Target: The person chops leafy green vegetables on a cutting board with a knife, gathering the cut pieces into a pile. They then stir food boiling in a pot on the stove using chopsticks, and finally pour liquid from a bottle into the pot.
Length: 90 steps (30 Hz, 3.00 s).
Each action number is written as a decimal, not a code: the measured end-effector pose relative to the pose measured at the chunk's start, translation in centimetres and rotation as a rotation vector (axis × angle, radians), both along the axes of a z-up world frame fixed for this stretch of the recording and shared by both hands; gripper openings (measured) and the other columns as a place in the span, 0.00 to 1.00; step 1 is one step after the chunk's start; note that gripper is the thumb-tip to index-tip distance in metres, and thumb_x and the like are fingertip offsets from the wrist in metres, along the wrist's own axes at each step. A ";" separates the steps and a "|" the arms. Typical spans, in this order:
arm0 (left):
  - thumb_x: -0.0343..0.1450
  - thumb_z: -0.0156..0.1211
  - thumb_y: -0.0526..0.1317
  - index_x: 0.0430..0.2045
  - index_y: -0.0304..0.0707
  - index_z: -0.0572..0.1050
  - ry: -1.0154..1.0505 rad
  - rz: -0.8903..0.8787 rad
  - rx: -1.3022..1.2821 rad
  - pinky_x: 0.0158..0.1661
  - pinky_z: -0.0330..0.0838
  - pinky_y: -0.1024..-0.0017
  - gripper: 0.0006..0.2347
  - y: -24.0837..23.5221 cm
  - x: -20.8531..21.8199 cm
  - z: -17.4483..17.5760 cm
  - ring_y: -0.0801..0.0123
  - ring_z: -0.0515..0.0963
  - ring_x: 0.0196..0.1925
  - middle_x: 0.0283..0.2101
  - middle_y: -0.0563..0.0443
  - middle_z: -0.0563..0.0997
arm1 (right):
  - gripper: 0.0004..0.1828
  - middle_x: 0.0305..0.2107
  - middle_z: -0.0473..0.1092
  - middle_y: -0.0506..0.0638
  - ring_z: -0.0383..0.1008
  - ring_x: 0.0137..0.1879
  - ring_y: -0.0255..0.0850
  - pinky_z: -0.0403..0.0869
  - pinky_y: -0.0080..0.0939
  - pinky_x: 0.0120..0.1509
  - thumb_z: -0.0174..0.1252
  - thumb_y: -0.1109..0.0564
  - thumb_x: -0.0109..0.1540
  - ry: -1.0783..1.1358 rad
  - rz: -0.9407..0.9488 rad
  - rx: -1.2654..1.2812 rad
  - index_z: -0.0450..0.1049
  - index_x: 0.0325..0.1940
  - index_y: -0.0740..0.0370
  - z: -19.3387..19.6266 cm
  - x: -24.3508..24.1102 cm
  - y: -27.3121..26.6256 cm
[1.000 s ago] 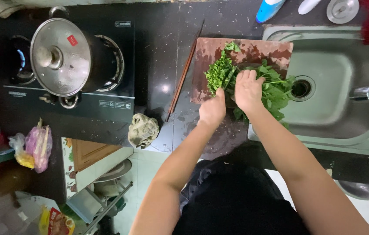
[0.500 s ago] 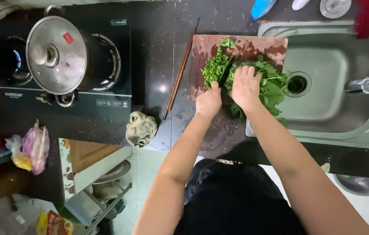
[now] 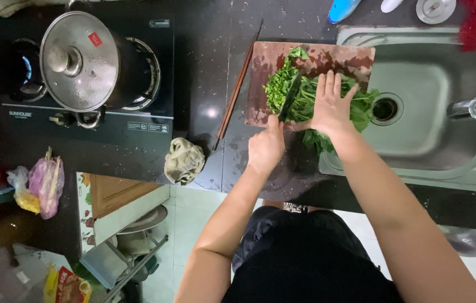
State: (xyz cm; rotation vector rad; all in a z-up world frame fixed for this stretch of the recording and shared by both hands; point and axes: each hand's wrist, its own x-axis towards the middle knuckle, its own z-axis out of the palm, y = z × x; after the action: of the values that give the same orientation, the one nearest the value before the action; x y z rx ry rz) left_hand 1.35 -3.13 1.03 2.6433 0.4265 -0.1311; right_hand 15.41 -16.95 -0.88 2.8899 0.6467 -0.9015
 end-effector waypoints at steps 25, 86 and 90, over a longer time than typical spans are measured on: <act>0.74 0.46 0.36 0.42 0.38 0.63 0.298 -0.100 0.002 0.35 0.80 0.51 0.05 -2.5 7.9 -11.6 0.44 0.86 0.34 0.30 0.38 0.84 | 0.22 0.48 0.67 0.56 0.66 0.57 0.53 0.70 0.70 0.56 0.55 0.56 0.61 -0.351 0.050 0.101 0.70 0.59 0.65 -6.3 -1.2 -0.3; 0.77 0.46 0.47 0.46 0.35 0.62 0.228 -0.063 0.039 0.31 0.78 0.49 0.13 -2.8 3.0 -10.2 0.41 0.84 0.28 0.25 0.37 0.83 | 0.51 0.50 0.66 0.57 0.65 0.58 0.52 0.68 0.66 0.60 0.78 0.43 0.43 -0.302 0.017 0.105 0.65 0.62 0.68 -4.7 -1.8 -1.4; 0.78 0.46 0.46 0.43 0.36 0.63 0.099 -0.092 0.076 0.30 0.78 0.51 0.11 -1.5 4.3 -10.7 0.44 0.84 0.27 0.24 0.38 0.83 | 0.52 0.50 0.65 0.57 0.64 0.59 0.53 0.66 0.68 0.63 0.78 0.44 0.44 -0.297 0.044 0.125 0.64 0.65 0.68 -4.6 -1.8 -1.6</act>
State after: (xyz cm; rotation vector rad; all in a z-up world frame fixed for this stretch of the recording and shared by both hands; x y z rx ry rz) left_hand 5.69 -4.62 -9.71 2.7405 0.3481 -0.2817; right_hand 13.62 -18.52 -5.51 3.0152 0.7567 -0.4256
